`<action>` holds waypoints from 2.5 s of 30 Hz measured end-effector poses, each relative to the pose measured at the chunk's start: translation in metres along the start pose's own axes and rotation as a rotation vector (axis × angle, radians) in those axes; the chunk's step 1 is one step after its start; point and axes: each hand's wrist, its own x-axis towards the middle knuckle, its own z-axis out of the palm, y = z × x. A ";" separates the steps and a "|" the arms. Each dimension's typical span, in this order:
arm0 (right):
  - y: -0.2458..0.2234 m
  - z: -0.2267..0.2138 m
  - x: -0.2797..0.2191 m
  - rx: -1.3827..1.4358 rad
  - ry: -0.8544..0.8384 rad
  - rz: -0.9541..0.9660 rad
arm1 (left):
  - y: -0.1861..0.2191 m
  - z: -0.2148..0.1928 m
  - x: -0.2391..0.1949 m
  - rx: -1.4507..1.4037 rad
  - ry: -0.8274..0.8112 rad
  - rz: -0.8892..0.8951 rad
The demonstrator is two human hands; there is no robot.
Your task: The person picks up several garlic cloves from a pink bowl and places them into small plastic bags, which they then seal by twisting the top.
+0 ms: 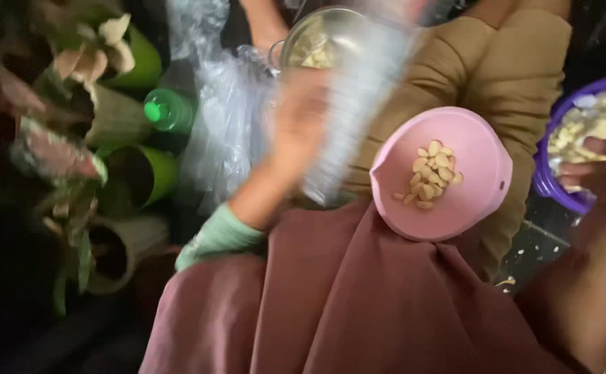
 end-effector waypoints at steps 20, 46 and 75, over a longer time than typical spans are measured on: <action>0.058 -0.018 0.058 -0.575 0.330 0.323 | -0.008 -0.170 0.044 1.199 -0.483 -0.941; -0.017 -0.031 0.025 0.153 0.390 -0.109 | 0.139 0.023 0.070 0.378 -0.685 0.032; -0.209 0.056 -0.093 0.807 -0.183 -0.435 | 0.107 0.146 -0.003 -0.120 -0.818 0.253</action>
